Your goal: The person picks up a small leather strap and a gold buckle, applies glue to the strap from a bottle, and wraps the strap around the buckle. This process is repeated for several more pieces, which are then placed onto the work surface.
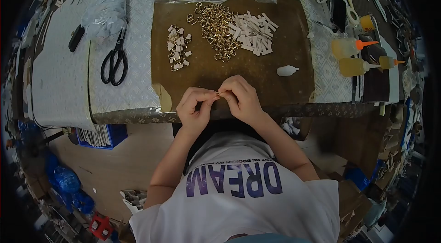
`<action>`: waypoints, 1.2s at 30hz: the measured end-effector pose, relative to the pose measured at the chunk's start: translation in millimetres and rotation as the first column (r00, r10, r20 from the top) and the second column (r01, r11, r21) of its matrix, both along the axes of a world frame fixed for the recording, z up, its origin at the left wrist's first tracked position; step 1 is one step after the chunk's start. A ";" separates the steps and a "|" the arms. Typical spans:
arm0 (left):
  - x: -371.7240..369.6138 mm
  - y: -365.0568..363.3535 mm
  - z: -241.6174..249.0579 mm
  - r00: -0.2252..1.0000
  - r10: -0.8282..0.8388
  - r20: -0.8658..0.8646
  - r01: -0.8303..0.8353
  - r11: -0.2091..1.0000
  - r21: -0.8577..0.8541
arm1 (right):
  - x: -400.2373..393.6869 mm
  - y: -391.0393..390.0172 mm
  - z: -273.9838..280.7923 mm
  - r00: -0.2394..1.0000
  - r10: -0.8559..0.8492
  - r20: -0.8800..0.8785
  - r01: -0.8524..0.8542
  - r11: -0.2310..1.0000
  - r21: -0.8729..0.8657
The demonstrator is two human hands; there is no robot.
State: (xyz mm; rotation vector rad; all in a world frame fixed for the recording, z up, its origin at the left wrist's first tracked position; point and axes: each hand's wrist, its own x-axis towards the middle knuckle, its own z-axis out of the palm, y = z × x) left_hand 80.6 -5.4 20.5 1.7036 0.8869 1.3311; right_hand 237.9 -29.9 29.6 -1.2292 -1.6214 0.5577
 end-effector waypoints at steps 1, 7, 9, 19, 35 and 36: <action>0.3 -0.2 -0.9 1.000 0.021 0.008 -0.021 1.000 0.010 | -0.1 0.1 0.3 1.000 -0.005 -0.016 0.005 1.000 -0.018; 1.5 -1.2 -1.6 0.999 0.043 0.030 -0.043 0.999 0.005 | -3.5 -1.8 7.3 0.995 -0.036 -0.094 0.025 0.994 -0.106; 1.3 -1.0 -1.3 0.999 0.041 0.028 -0.042 0.999 0.012 | -3.9 -1.7 7.4 0.994 -0.040 -0.100 0.030 0.994 -0.102; 1.7 -1.0 0.5 0.999 0.040 -0.008 -0.039 0.999 0.031 | -2.7 -1.4 4.3 0.999 -0.024 -0.048 0.022 0.999 -0.032; 0.3 -3.9 8.1 0.998 -0.039 0.047 0.042 0.998 -0.055 | -0.7 -1.6 11.1 0.998 -0.039 -0.056 0.034 0.996 -0.080; 2.4 -5.8 11.3 0.991 -0.008 0.134 0.025 0.992 -0.122 | -1.4 -1.5 11.7 0.997 -0.055 -0.060 0.050 0.996 -0.077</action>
